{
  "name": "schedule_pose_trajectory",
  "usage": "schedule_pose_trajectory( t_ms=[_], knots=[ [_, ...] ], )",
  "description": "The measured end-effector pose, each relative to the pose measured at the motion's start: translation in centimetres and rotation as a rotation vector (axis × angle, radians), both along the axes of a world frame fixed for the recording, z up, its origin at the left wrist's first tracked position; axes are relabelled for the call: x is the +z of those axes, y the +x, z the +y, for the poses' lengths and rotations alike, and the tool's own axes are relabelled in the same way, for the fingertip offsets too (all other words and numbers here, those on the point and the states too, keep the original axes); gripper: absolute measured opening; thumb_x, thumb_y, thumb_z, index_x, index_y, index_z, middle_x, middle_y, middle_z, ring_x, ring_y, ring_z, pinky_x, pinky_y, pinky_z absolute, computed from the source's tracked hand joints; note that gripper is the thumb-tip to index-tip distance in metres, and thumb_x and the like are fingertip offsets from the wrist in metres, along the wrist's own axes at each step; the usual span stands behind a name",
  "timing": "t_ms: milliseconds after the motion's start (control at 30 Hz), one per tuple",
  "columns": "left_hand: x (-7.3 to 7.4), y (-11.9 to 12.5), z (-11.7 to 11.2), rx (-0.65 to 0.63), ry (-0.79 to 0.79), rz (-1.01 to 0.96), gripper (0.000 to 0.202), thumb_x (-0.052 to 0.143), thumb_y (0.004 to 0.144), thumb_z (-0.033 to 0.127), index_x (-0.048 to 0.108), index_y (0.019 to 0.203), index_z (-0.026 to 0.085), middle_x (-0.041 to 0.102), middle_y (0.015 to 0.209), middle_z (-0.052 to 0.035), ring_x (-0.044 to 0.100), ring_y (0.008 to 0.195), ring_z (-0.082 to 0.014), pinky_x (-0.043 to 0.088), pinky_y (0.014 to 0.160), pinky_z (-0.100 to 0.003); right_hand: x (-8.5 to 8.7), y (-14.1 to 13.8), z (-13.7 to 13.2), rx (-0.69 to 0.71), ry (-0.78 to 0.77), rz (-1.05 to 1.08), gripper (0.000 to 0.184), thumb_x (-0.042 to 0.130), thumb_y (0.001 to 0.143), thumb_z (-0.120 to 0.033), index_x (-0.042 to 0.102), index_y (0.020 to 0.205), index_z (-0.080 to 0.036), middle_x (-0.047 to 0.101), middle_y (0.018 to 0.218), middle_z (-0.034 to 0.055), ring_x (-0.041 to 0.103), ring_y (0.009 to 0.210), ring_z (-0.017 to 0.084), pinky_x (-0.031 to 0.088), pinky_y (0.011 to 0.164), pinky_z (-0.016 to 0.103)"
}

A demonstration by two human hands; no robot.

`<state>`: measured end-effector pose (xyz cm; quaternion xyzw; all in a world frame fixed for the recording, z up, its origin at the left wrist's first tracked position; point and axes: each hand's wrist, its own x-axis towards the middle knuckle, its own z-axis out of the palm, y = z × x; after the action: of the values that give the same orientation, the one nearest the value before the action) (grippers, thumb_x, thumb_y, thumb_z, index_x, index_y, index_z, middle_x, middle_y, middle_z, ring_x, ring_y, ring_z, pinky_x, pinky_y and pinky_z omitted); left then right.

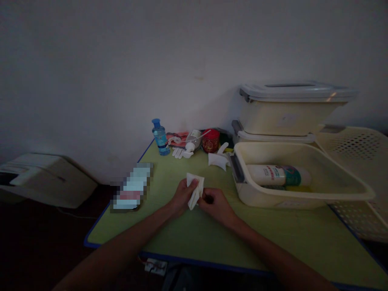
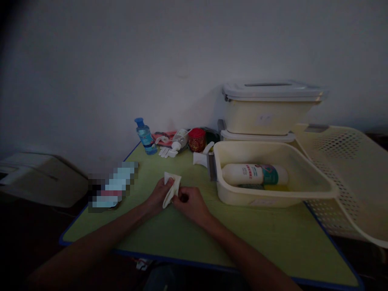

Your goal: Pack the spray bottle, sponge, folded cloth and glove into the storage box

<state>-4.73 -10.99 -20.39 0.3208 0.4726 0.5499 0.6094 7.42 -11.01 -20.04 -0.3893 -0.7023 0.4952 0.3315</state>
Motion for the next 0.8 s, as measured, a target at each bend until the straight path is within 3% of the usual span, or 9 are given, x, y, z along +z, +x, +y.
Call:
schedule_pose_trajectory(
  t_ms=[267,467,800],
  knots=[
    [-0.7,-0.1,0.4,0.074,0.130,0.223,0.049,0.069,0.050,0.058,0.050,0.054,0.012,0.044,0.046,0.0049,0.036,0.041,-0.0041,0.029,0.039,-0.016,0.0,-0.1,-0.4,-0.029,0.114,-0.088,0.019,0.047,0.063,-0.012,0.037,0.048,-0.018,0.034,0.047,-0.0059,0.030,0.047,0.006,0.022,0.045,0.019],
    [0.0,-0.2,0.2,0.069,0.235,0.391,0.037,0.062,0.058,0.048,0.049,0.051,0.014,0.043,0.045,0.0044,0.036,0.044,-0.0061,0.030,0.041,-0.018,-0.2,-0.1,-0.5,0.002,0.192,-0.093,0.020,0.044,0.070,-0.016,0.037,0.052,-0.018,0.034,0.049,-0.0056,0.031,0.047,0.007,0.025,0.047,0.020],
    [0.4,-0.2,-0.1,0.104,0.258,0.443,0.032,0.061,0.058,0.043,0.052,0.050,0.014,0.046,0.045,0.0035,0.038,0.044,-0.0078,0.032,0.042,-0.019,-0.4,0.1,-0.4,0.005,0.217,-0.176,0.025,0.047,0.070,-0.013,0.035,0.049,-0.018,0.031,0.046,-0.0067,0.029,0.045,0.006,0.022,0.046,0.020]
  ],
)
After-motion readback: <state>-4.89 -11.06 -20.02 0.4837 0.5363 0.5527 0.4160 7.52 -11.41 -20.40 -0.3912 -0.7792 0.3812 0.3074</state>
